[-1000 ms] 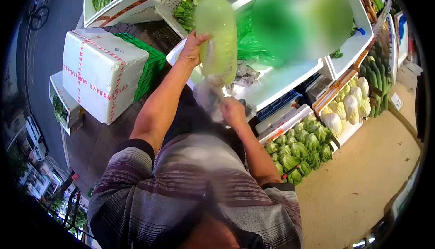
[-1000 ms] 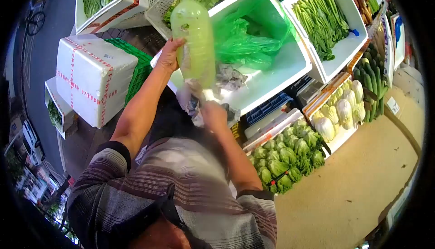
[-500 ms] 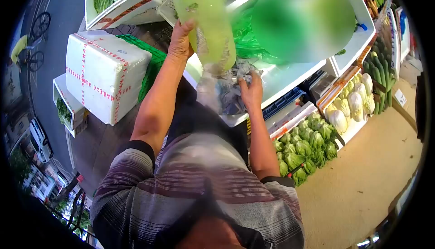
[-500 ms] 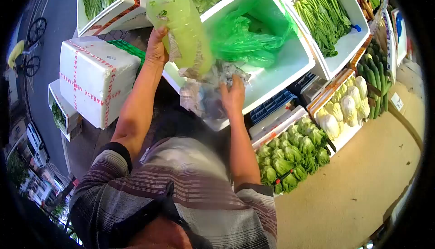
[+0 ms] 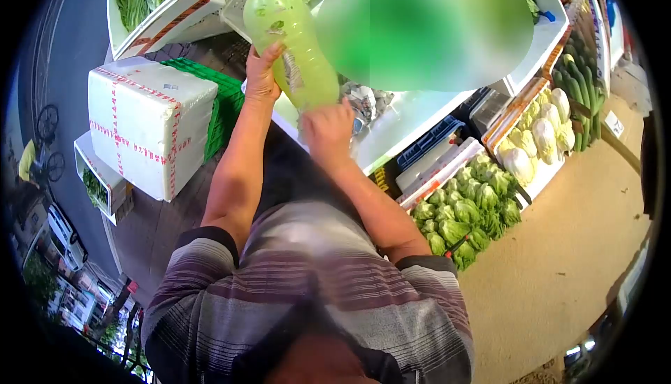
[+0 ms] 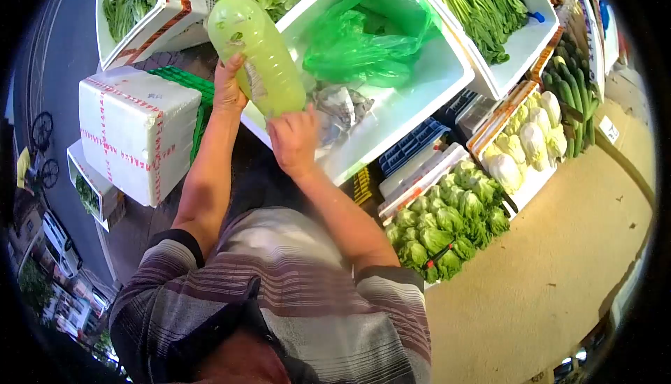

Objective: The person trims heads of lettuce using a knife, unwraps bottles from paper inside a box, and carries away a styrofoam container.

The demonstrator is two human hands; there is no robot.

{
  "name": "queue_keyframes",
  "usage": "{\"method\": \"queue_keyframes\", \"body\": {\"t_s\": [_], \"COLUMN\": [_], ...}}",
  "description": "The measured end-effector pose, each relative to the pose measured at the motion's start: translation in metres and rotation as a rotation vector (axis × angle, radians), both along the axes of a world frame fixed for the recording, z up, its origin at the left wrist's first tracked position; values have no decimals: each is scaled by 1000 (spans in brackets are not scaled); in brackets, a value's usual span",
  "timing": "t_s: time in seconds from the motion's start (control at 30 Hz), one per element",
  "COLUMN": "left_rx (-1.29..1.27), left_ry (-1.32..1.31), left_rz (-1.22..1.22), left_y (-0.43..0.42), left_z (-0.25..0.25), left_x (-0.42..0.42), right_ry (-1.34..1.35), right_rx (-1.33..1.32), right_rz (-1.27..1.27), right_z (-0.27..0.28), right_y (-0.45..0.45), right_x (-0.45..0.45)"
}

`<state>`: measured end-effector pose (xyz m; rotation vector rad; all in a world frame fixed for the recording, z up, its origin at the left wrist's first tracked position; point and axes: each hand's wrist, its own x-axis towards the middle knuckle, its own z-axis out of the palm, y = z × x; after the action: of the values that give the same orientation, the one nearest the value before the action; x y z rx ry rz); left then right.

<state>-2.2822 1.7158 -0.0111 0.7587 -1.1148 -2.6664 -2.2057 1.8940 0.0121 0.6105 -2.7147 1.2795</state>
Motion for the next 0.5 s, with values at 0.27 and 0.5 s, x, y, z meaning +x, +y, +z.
{"method": "queue_keyframes", "body": {"t_s": [0.27,0.5], "left_rx": [37,35], "left_ry": [13,-164], "left_rz": [-36,-227], "left_y": [-2,23], "left_z": [11,2], "left_x": [-9,-7], "right_ry": [-593,-405], "right_rx": [437,678], "right_rz": [160,-30], "right_z": [-74,-60], "right_y": [72,127], "right_x": [23,-194]}}
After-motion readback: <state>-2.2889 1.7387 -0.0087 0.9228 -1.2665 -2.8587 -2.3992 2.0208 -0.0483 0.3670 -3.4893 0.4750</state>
